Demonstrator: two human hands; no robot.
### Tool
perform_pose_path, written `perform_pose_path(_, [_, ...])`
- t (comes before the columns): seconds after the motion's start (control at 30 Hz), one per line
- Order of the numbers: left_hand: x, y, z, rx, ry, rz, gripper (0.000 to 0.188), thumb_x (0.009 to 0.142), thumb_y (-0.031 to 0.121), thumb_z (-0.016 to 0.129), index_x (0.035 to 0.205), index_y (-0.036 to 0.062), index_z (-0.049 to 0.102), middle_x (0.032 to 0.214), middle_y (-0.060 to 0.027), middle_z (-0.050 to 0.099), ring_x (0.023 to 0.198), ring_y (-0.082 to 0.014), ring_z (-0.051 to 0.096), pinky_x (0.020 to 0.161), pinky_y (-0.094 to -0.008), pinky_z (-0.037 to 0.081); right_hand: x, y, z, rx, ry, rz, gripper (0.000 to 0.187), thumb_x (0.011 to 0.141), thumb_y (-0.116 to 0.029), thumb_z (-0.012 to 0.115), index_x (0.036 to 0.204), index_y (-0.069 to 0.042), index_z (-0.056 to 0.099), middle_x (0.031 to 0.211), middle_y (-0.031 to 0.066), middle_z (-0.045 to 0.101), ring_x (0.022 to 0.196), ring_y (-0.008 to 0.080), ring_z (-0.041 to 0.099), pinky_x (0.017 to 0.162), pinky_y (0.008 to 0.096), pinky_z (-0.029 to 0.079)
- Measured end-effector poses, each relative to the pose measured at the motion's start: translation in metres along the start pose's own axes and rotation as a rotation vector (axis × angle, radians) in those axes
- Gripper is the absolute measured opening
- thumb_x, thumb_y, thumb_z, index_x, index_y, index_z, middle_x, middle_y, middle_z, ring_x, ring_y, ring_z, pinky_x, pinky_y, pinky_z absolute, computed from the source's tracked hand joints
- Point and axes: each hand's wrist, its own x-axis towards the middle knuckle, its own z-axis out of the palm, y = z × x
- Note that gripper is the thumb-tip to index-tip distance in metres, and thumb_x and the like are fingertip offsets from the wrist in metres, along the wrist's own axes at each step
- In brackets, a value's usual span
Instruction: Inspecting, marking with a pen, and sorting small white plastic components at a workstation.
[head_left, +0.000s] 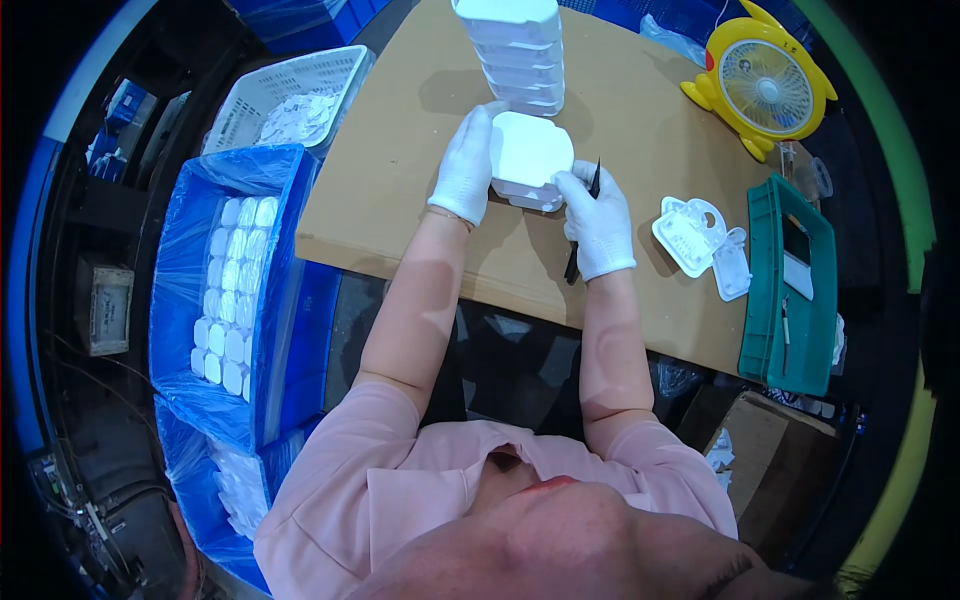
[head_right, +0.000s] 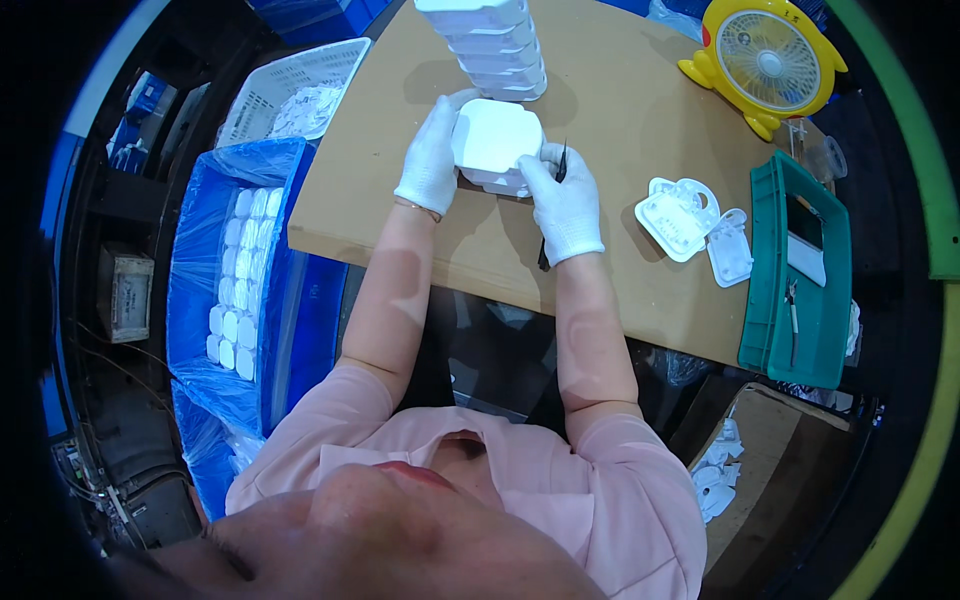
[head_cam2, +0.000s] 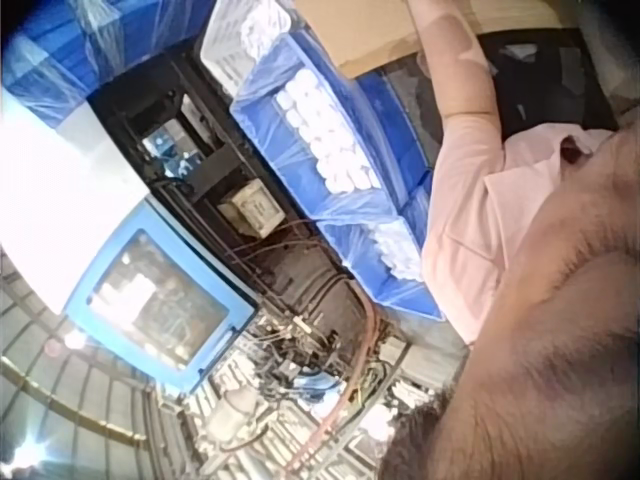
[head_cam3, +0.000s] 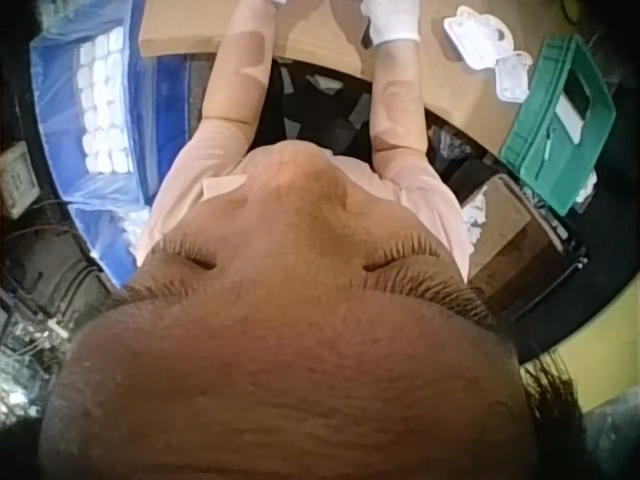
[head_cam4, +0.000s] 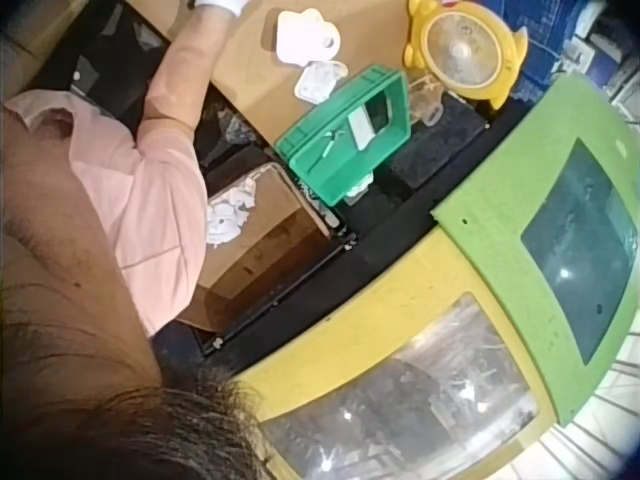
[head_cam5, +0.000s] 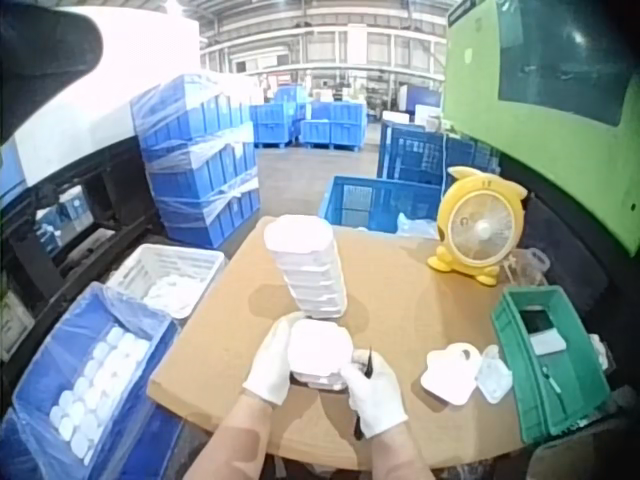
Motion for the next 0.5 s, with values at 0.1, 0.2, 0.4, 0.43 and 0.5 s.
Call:
perform_pose_path(0.1, [0.0,0.0,0.001,-0.02,-0.002,-0.029,0.052,0.101,0.039,0.031,0.125,0.001,0.057,0.125,-0.0113,0.057,0.116,-0.0205,0.051,0.101,-0.0319,0.038,-0.001,-0.001,0.0,-0.009,-0.005,-0.014,0.026,0.084,-0.018,0.07,0.102,-0.003,0.059,0.068,-0.0045,0.05,0.045,0.0011,0.034,0.039,0.0191,0.024])
perform_pose_path(0.2, [0.002,-0.001,0.001,-0.06,-0.018,-0.039,0.061,0.102,0.048,0.026,0.124,-0.0006,0.056,0.12,-0.011,0.06,0.113,-0.021,0.054,0.1,-0.0325,0.039,0.001,0.003,-0.001,-0.019,-0.016,-0.039,0.028,0.083,-0.018,0.071,0.102,-0.003,0.059,0.071,-0.0033,0.051,0.046,0.0013,0.035,0.04,0.0192,0.024])
perform_pose_path(0.4, [-0.005,0.005,0.007,-0.172,0.032,-0.085,0.081,0.097,0.065,0.015,0.126,-0.0016,0.051,0.117,-0.0119,0.062,0.111,-0.0205,0.057,0.099,-0.033,0.043,0.002,0.005,-0.003,-0.059,-0.014,-0.064,0.029,0.081,-0.017,0.073,0.101,-0.002,0.059,0.073,-0.0034,0.052,0.048,0.0014,0.036,0.04,0.0191,0.025])
perform_pose_path(0.43, [-0.005,0.005,0.007,-0.171,0.033,-0.084,0.081,0.097,0.065,0.015,0.126,-0.0016,0.051,0.117,-0.0119,0.062,0.111,-0.0205,0.057,0.099,-0.033,0.043,0.002,0.006,-0.003,-0.07,-0.011,-0.069,0.029,0.08,-0.017,0.073,0.101,-0.002,0.059,0.073,-0.0035,0.052,0.048,0.0014,0.036,0.04,0.019,0.025])
perform_pose_path(0.5, [-0.007,0.008,0.009,-0.168,0.042,-0.092,0.083,0.096,0.067,0.013,0.125,-0.0008,0.052,0.117,-0.0118,0.062,0.11,-0.0205,0.058,0.099,-0.0333,0.043,0.003,0.006,-0.003,-0.081,-0.01,-0.071,0.03,0.08,-0.018,0.073,0.101,-0.002,0.059,0.073,-0.0036,0.051,0.048,0.0013,0.036,0.04,0.019,0.025])
